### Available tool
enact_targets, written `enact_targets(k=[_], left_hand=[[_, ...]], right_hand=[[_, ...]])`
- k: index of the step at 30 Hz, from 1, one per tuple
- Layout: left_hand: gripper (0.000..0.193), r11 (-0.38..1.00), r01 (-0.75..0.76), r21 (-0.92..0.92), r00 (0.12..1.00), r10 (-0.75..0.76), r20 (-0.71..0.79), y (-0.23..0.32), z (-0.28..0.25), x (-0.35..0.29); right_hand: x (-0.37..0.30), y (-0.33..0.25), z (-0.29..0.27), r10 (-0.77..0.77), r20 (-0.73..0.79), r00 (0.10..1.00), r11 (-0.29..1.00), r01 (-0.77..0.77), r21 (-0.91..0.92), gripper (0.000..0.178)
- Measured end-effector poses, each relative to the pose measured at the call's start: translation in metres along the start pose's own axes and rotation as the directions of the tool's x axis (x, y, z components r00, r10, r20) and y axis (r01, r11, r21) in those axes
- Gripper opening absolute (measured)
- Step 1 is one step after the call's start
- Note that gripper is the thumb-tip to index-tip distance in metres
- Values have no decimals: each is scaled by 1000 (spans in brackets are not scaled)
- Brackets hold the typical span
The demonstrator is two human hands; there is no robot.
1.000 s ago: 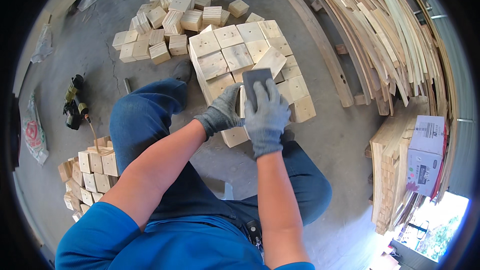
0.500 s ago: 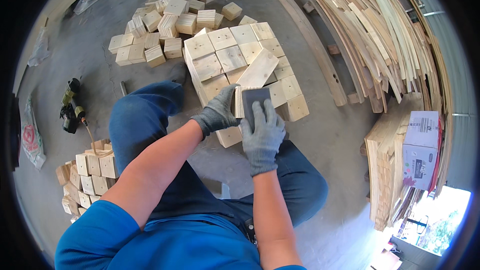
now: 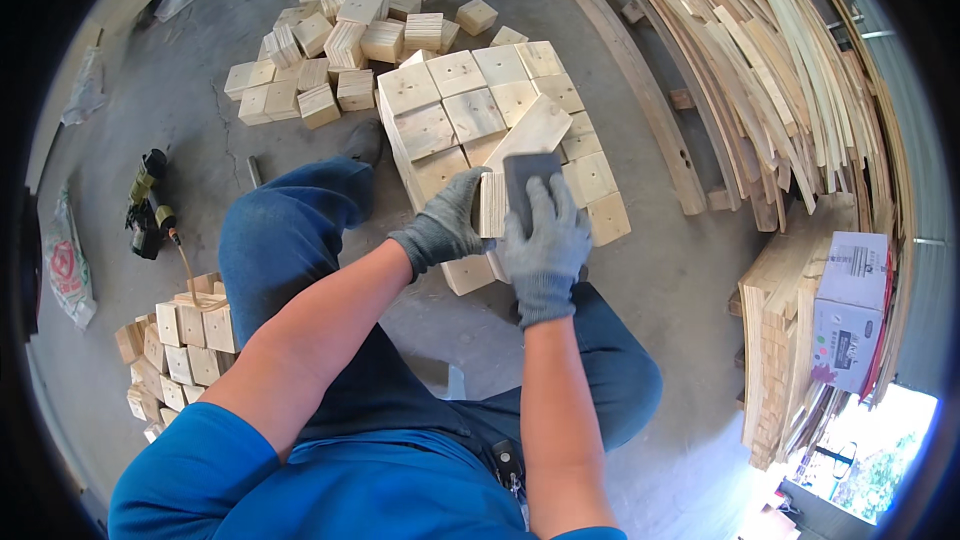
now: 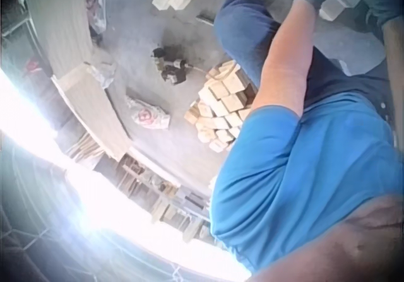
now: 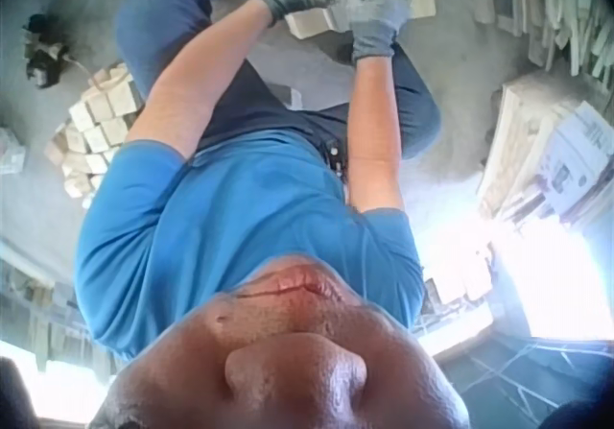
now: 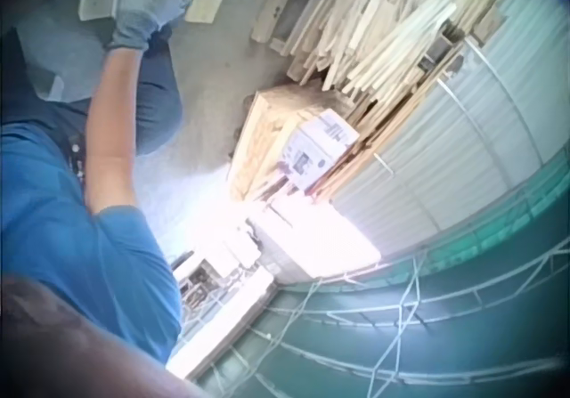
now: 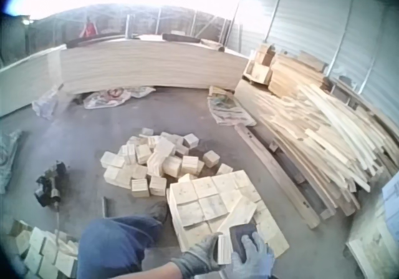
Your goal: The person sits on a low stool and sands small wooden blocks using a sanding block. They pick up blocks from a pile, sand the edges and faces, and place them back into the pile.
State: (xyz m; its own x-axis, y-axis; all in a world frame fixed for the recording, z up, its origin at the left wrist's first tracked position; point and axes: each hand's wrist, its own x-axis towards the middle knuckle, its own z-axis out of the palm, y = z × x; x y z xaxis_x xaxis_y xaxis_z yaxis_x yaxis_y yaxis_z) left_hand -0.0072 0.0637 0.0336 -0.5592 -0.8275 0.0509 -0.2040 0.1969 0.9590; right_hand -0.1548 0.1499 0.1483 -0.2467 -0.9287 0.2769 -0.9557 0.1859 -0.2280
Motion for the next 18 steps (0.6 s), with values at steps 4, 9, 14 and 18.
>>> enact_targets(k=[4,9,14,18], left_hand=[[106,999,-29,19,999,30,-26,-6,4,3],[101,997,-13,83,1000,13,-1,10,-1,1],[99,999,41,19,999,-41,-13,7,-2,-2],[104,997,73,22,997,-73,11,20,-8,2]], right_hand=[[54,2,12,75,43,996,997,-74,-20,56],[50,11,15,57,5,998,998,-56,-29,54],[-17,7,-2,4,-7,1000,1000,-4,-7,57],[-67,-6,-27,22,26,999,1000,-22,1,61]])
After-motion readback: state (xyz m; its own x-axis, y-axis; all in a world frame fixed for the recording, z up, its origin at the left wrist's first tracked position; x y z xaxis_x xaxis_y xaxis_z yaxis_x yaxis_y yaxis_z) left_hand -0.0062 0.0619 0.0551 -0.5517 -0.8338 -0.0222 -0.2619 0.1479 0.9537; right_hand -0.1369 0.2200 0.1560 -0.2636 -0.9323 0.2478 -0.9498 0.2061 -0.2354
